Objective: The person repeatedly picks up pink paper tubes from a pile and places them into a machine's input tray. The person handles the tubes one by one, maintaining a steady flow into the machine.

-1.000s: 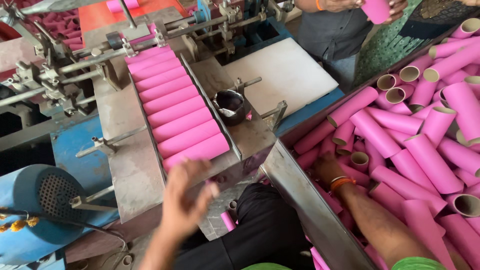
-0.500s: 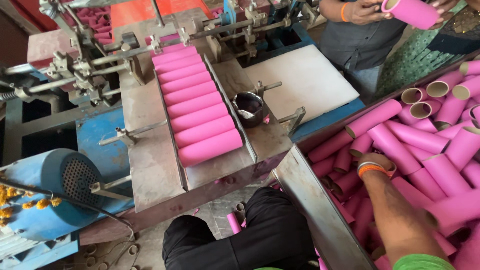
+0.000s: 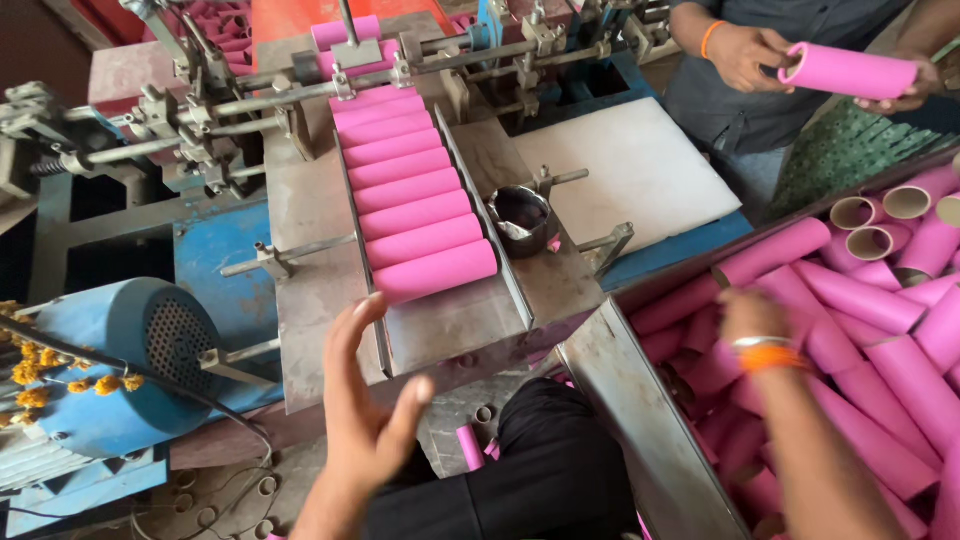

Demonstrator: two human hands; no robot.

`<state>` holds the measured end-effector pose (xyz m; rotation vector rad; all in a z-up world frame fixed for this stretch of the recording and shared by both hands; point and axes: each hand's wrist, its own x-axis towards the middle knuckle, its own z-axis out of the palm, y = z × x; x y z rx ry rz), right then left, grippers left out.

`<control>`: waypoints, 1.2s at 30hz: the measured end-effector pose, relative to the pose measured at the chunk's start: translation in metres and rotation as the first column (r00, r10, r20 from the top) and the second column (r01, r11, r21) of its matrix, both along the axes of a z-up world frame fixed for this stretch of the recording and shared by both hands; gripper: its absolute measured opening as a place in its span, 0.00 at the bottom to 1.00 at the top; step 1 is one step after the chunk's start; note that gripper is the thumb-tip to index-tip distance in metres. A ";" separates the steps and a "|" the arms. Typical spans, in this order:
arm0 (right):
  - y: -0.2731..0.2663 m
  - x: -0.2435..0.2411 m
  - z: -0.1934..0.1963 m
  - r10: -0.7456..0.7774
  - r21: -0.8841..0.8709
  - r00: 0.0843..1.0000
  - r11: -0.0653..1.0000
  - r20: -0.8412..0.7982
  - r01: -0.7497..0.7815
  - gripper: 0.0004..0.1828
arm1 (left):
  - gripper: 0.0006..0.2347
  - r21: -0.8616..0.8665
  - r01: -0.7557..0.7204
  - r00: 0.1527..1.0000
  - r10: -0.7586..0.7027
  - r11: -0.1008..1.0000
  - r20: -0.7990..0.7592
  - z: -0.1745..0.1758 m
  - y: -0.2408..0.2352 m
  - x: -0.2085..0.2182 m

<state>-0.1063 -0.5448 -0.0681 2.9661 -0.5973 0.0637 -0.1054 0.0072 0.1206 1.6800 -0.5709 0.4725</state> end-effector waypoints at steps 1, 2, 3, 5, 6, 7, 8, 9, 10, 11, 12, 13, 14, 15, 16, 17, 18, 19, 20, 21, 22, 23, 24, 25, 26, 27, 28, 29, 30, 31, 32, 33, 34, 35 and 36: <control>0.002 -0.010 0.040 0.116 0.133 0.958 0.979 0.261 -0.154 0.18 | 0.31 0.137 -0.055 0.996 0.064 0.989 -0.061 -0.008 0.003 0.012; 0.007 -0.028 0.083 0.128 0.183 0.929 0.962 0.349 -0.201 0.21 | 0.32 0.220 -0.065 0.994 0.083 0.973 -0.073 -0.017 0.002 0.019; 0.017 -0.034 0.120 0.152 0.211 0.882 0.940 0.447 -0.269 0.15 | 0.33 0.301 -0.073 0.991 0.102 0.951 -0.084 -0.024 0.000 0.029; 0.057 -0.047 0.173 0.216 0.230 0.765 0.873 0.606 -0.429 0.16 | 0.36 0.421 -0.038 0.997 0.063 0.906 -0.046 -0.037 -0.007 0.035; 0.090 -0.035 0.183 0.224 0.301 0.697 0.783 0.681 -0.545 0.13 | 0.38 0.455 -0.016 1.000 0.009 0.890 0.019 -0.042 -0.016 0.037; 0.123 -0.026 0.190 0.215 0.352 0.625 0.671 0.750 -0.653 0.11 | 0.39 0.489 0.002 0.995 -0.049 0.872 0.082 -0.045 -0.026 0.038; 0.163 -0.011 0.184 0.161 0.424 0.602 0.572 0.782 -0.702 0.10 | 0.38 0.494 -0.004 0.989 -0.070 0.869 0.131 -0.048 -0.037 0.038; 0.202 0.001 0.176 0.196 0.434 0.638 0.584 0.745 -0.686 0.09 | 0.38 0.499 -0.011 0.980 -0.091 0.867 0.179 -0.051 -0.048 0.038; 0.241 0.016 0.162 0.254 0.421 0.583 0.484 0.772 -0.767 0.11 | 0.37 0.507 -0.022 0.968 -0.109 0.862 0.227 -0.054 -0.053 0.039; 0.280 0.024 0.146 0.234 0.447 0.582 0.444 0.778 -0.776 0.10 | 0.37 0.587 -0.051 0.978 -0.078 0.808 0.193 -0.058 -0.059 0.047; 0.314 0.028 0.129 0.260 0.459 0.555 0.349 0.790 -0.817 0.20 | 0.37 0.668 -0.069 0.987 -0.045 0.741 0.152 -0.065 -0.063 0.055; 0.327 0.027 0.117 0.315 0.476 0.587 0.364 0.746 -0.801 0.23 | 0.37 0.742 -0.080 0.993 -0.008 0.665 0.114 -0.073 -0.062 0.059; 0.331 0.025 0.107 0.362 0.491 0.620 0.391 0.696 -0.779 0.25 | 0.32 0.788 -0.021 1.000 0.021 0.615 0.010 -0.081 -0.056 0.064; 0.325 0.023 0.098 0.360 0.470 0.632 0.444 0.686 -0.763 0.24 | 0.27 0.825 0.043 0.994 0.057 0.564 -0.091 -0.089 -0.046 0.069; 0.308 0.021 0.093 0.358 0.442 0.643 0.501 0.677 -0.744 0.22 | 0.27 0.850 0.006 0.999 0.040 0.526 -0.031 -0.096 -0.038 0.075; 0.288 0.018 0.088 0.355 0.412 0.655 0.556 0.667 -0.722 0.20 | 0.27 0.871 -0.034 0.999 0.019 0.489 0.028 -0.103 -0.030 0.079; 0.263 0.019 0.082 0.303 0.463 0.681 0.549 0.666 -0.696 0.17 | 0.26 0.887 -0.073 0.996 -0.002 0.455 0.084 -0.110 -0.024 0.080; 0.235 0.018 0.075 0.249 0.512 0.707 0.538 0.662 -0.670 0.15 | 0.28 0.901 -0.062 0.998 0.017 0.430 0.060 -0.116 -0.021 0.078; 0.205 0.017 0.069 0.156 0.584 0.780 0.578 0.606 -0.570 0.12 | 0.29 0.912 -0.062 0.998 0.038 0.406 0.051 -0.118 -0.020 0.081; 0.173 0.013 0.062 0.059 0.648 0.839 0.606 0.541 -0.461 0.10 | 0.30 0.922 -0.062 0.997 0.060 0.382 0.042 -0.119 -0.020 0.084; 0.141 0.008 0.052 0.006 0.608 0.841 0.687 0.541 -0.397 0.08 | 0.30 0.924 -0.093 0.995 0.063 0.372 0.074 -0.119 -0.020 0.086; 0.107 0.001 0.042 -0.047 0.564 0.837 0.759 0.545 -0.325 0.08 | 0.31 0.924 -0.124 0.992 0.066 0.361 0.107 -0.119 -0.021 0.088; 0.072 -0.008 0.030 -0.061 0.462 0.875 0.866 0.481 -0.193 0.10 | 0.31 0.925 -0.150 0.988 0.071 0.350 0.133 -0.120 -0.021 0.087; 0.042 -0.015 0.016 -0.088 0.334 0.905 0.940 0.417 -0.063 0.13 | 0.32 0.922 -0.137 0.989 0.097 0.361 0.109 -0.120 -0.021 0.087; 0.018 -0.021 -0.002 -0.020 0.160 0.944 0.987 0.330 -0.035 0.20 | 0.33 0.919 -0.127 0.989 0.124 0.373 0.087 -0.119 -0.020 0.089; -0.003 -0.029 -0.021 0.030 -0.021 0.973 0.999 0.227 -0.026 0.27 | 0.34 0.916 -0.118 0.987 0.150 0.385 0.064 -0.118 -0.020 0.090; -0.019 -0.039 -0.039 0.058 -0.199 0.992 0.979 0.113 -0.035 0.33 | 0.34 0.889 -0.131 0.984 0.165 0.438 0.064 -0.117 -0.019 0.091; -0.030 -0.050 -0.057 0.079 -0.204 0.994 0.977 0.081 -0.061 0.31 | 0.35 0.860 -0.144 0.982 0.180 0.490 0.062 -0.116 -0.017 0.091; -0.034 -0.060 -0.073 0.102 -0.206 0.993 0.974 0.051 -0.090 0.28 | 0.36 0.828 -0.159 0.978 0.199 0.538 0.059 -0.115 -0.016 0.091; -0.038 -0.065 -0.085 0.126 -0.208 0.992 0.971 0.020 -0.119 0.26 | 0.35 0.799 -0.179 0.978 0.192 0.575 0.081 -0.115 -0.014 0.090; -0.038 -0.066 -0.093 0.097 -0.195 0.995 0.977 0.037 -0.088 0.24 | 0.34 0.767 -0.198 0.977 0.185 0.610 0.104 -0.114 -0.013 0.090; -0.035 -0.065 -0.099 0.067 -0.181 0.996 0.982 0.053 -0.057 0.24 | 0.34 0.733 -0.215 0.975 0.180 0.645 0.128 -0.114 -0.012 0.090; -0.034 -0.062 -0.099 0.038 -0.167 0.997 0.986 0.068 -0.026 0.25 | 0.33 0.720 -0.217 0.975 0.188 0.659 0.122 -0.113 -0.012 0.089; -0.033 -0.056 -0.096 -0.015 -0.048 0.995 0.999 0.100 0.020 0.25 | 0.32 0.706 -0.219 0.974 0.195 0.674 0.115 -0.113 -0.012 0.089; -0.034 -0.045 -0.089 -0.068 0.072 0.989 0.996 0.128 0.059 0.25 | 0.32 0.691 -0.224 0.972 0.205 0.687 0.111 -0.113 -0.012 0.090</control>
